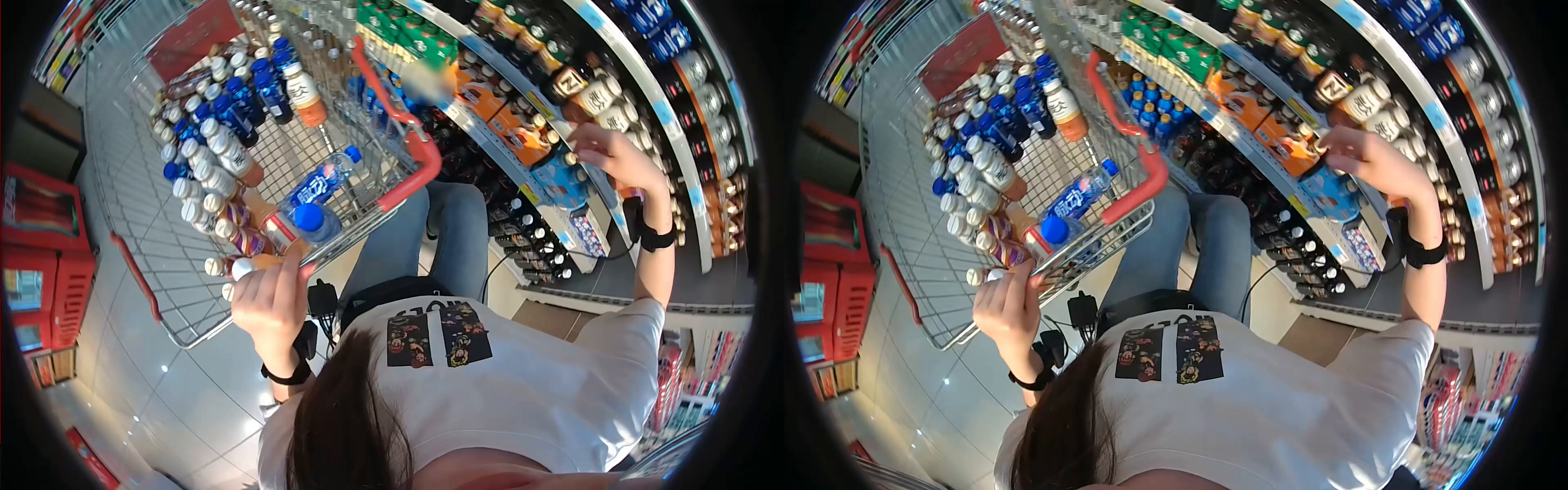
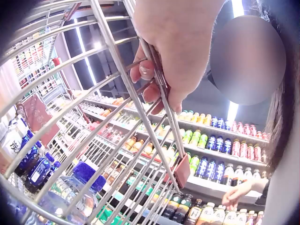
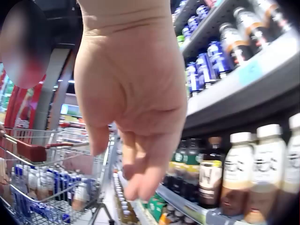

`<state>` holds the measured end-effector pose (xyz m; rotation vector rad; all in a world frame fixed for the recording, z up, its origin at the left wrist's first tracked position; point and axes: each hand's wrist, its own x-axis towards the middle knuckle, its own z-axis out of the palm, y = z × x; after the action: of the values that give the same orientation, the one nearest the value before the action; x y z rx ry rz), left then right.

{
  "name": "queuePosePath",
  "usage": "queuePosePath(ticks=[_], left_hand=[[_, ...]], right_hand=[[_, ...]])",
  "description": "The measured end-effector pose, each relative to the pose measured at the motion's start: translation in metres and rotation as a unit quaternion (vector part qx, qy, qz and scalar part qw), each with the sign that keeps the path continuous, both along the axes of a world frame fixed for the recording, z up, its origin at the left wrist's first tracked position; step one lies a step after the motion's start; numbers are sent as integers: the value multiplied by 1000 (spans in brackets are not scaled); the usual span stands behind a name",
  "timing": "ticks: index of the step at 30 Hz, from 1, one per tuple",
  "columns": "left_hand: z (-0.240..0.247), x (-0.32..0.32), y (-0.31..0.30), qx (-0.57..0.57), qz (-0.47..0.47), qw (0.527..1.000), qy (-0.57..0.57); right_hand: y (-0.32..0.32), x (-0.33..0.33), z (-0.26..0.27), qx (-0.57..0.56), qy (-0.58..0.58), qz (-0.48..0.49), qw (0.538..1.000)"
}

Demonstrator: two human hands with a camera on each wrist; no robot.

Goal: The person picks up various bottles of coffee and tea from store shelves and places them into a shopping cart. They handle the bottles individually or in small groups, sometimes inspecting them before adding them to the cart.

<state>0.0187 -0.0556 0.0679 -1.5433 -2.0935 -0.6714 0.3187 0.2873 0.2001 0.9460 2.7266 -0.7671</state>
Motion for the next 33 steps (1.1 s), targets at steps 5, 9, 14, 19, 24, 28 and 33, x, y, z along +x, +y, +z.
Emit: queuePosePath(ticks=[5,9,14,19,24,28,33], left_hand=[[5,1,2,25,-12,999,-43],[7,3,-1,19,-10,999,-37],[2,-1,0,29,-18,999,-15],[-1,-5,-3,47,-23,999,12],[9,-11,-10,9,-56,997,54],[4,-13,-9,13,-51,995,85],[9,-13,-9,-5,-49,995,89]], right_hand=[[-18,-137,33,73,45,248,965],[-43,-270,39,92,-52,339,935],[-70,-431,-20,115,-224,224,942],[-44,-505,-126,299,-183,207,914],[13,-504,-228,289,-100,146,941],[24,-498,-257,213,-82,37,973],[35,-492,-246,181,-80,68,978]])
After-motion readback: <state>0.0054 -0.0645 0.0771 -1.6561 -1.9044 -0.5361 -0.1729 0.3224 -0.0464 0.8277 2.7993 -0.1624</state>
